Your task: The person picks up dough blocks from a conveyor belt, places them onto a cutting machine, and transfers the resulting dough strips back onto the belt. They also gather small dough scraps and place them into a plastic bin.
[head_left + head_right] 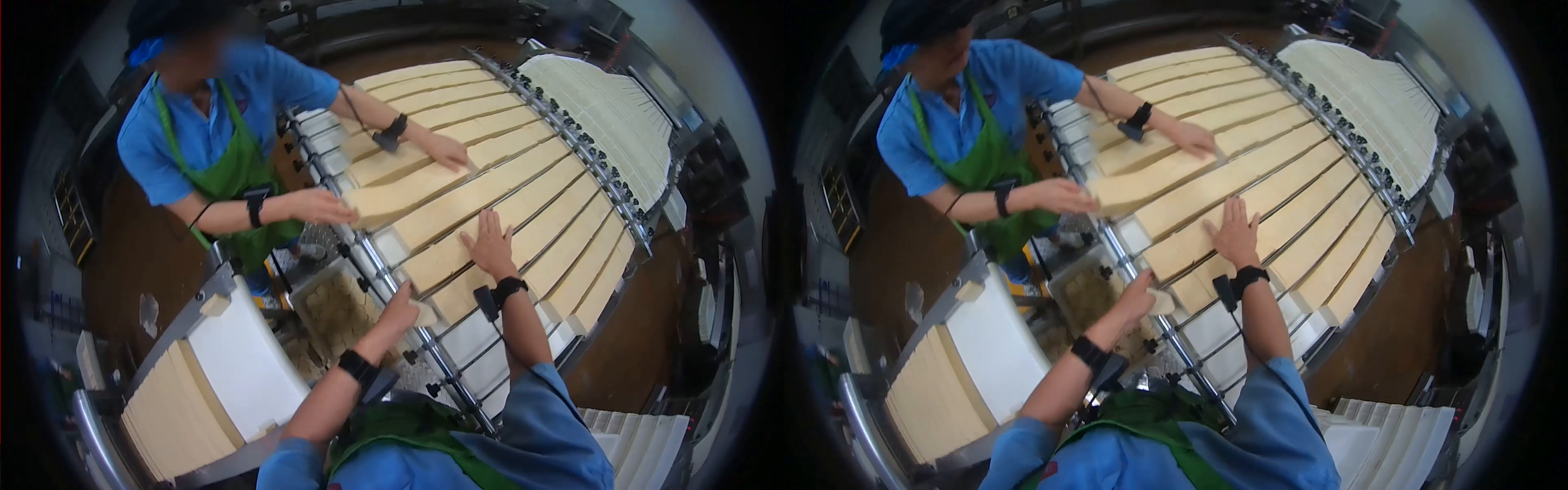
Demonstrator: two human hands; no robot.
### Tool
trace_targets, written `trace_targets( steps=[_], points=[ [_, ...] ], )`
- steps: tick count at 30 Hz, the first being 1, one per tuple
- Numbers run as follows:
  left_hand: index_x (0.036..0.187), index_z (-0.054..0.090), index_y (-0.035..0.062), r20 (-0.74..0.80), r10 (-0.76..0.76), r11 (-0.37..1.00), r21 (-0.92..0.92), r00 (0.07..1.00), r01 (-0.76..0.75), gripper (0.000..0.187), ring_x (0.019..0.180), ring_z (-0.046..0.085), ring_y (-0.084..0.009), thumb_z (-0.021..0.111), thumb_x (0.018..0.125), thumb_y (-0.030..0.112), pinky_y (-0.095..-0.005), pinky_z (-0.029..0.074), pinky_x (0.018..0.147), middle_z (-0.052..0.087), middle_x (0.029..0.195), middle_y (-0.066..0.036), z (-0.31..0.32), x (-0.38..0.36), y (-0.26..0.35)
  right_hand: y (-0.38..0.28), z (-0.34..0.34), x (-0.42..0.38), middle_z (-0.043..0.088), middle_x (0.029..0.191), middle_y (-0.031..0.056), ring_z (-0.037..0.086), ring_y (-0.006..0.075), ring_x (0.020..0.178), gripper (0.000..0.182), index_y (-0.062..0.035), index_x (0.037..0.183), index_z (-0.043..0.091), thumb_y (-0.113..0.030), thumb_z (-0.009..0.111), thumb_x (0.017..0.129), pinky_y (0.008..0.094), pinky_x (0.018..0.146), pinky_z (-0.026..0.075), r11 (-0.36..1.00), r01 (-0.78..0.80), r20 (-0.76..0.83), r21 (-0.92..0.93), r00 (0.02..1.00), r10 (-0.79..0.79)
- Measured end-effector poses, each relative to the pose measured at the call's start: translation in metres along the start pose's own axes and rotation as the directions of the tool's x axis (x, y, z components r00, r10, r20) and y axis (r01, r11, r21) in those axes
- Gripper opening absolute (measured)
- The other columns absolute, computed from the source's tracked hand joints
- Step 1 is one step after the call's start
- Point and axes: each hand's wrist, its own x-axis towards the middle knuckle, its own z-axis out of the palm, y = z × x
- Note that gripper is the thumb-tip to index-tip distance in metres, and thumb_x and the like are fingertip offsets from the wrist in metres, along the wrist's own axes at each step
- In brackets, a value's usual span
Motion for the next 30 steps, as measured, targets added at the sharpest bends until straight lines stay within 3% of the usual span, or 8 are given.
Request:
trace_targets(
  steps=[7,14,16,18,20,24,26,30],
  points=[
    [0.144,0.045,-0.0110,0.099,0.041,0.996,-0.084,0.994,-0.033,0.065,0.135,0.055,-0.0363,0.043,0.079,-0.010,-0.0366,0.041,0.113,0.059,0.140,-0.029,0.004,0.015,-0.008,-0.037,-0.028,-0.028,0.022,0.171,0.0194,0.016,0.0347,0.160,0.079,-0.0010,0.162,0.028,-0.054,0.045,0.106,0.0638,0.125,0.009,0.996,-0.060,-0.012,0.064,0.998,0.060],
    [0.154,0.045,0.0037,-0.237,0.096,0.995,0.018,0.967,-0.094,0.069,0.140,0.052,-0.0327,0.052,0.086,-0.005,-0.0370,0.041,0.115,0.055,0.145,-0.030,-0.061,-0.107,0.017,-0.192,-0.038,-0.109,0.039,0.162,0.0200,0.027,0.0372,0.155,0.054,-0.0028,0.157,0.038,-0.024,0.045,0.109,0.0593,0.126,0.010,0.669,0.593,-0.371,0.448,0.804,-0.464],
    [0.155,0.045,0.0097,-0.486,0.401,0.852,0.510,0.777,-0.120,0.066,0.144,0.048,-0.0349,0.059,0.091,0.005,-0.0396,0.039,0.118,0.050,0.150,-0.031,-0.086,-0.136,-0.018,-0.246,-0.030,-0.129,0.044,0.159,0.0183,0.034,0.0361,0.152,0.051,-0.0036,0.156,0.040,-0.020,0.042,0.108,0.0543,0.127,0.012,0.524,0.688,-0.346,0.502,0.715,-0.607],
    [0.155,0.044,0.0080,-0.629,0.304,0.891,0.454,0.716,0.020,0.064,0.142,0.047,-0.0402,0.063,0.094,0.012,-0.0455,0.035,0.120,0.050,0.151,-0.028,-0.122,-0.176,-0.028,-0.302,-0.011,-0.142,0.051,0.152,0.0194,0.042,0.0367,0.146,0.045,-0.0018,0.148,0.050,-0.018,0.047,0.107,0.0523,0.125,0.022,0.397,0.777,-0.350,0.489,0.591,-0.726],
    [0.151,0.047,0.0047,-0.750,0.263,0.964,0.229,0.606,-0.135,0.060,0.136,0.051,-0.0427,0.066,0.095,0.015,-0.0508,0.034,0.119,0.054,0.146,-0.026,-0.162,-0.227,-0.050,-0.365,-0.006,-0.164,0.056,0.145,0.0200,0.047,0.0371,0.140,0.040,-0.0002,0.142,0.056,-0.016,0.052,0.104,0.0502,0.121,0.029,0.254,0.779,-0.288,0.573,0.482,-0.827],
    [0.140,0.054,0.0029,-0.942,0.329,0.872,0.276,-0.066,0.403,0.052,0.120,0.054,-0.0437,0.069,0.092,0.016,-0.0495,0.042,0.106,0.057,0.128,-0.025,-0.189,-0.345,-0.118,-0.484,0.022,-0.212,0.064,0.128,0.0226,0.057,0.0393,0.123,0.033,0.0049,0.126,0.064,-0.009,0.066,0.095,0.0440,0.109,0.045,-0.036,0.762,-0.269,0.646,0.183,-0.946],
    [0.143,0.048,-0.0004,-0.944,0.174,0.837,-0.008,-0.280,0.548,0.063,0.118,0.050,-0.0444,0.074,0.090,0.021,-0.0485,0.043,0.105,0.049,0.126,-0.026,-0.185,-0.382,-0.134,-0.544,0.051,-0.221,0.061,0.126,0.0227,0.054,0.0406,0.121,0.040,0.0045,0.130,0.062,-0.011,0.068,0.093,0.0462,0.106,0.045,-0.078,0.796,-0.238,0.600,0.085,-0.968],
    [0.146,0.042,-0.0040,-0.971,0.022,0.849,-0.109,-0.240,0.517,0.076,0.121,0.047,-0.0457,0.079,0.086,0.024,-0.0483,0.042,0.106,0.040,0.130,-0.028,-0.189,-0.406,-0.171,-0.644,0.106,-0.232,0.058,0.126,0.0213,0.052,0.0404,0.120,0.043,0.0024,0.130,0.063,-0.017,0.070,0.091,0.0479,0.103,0.045,-0.016,0.878,-0.194,0.479,0.088,-0.977]
  ],
)
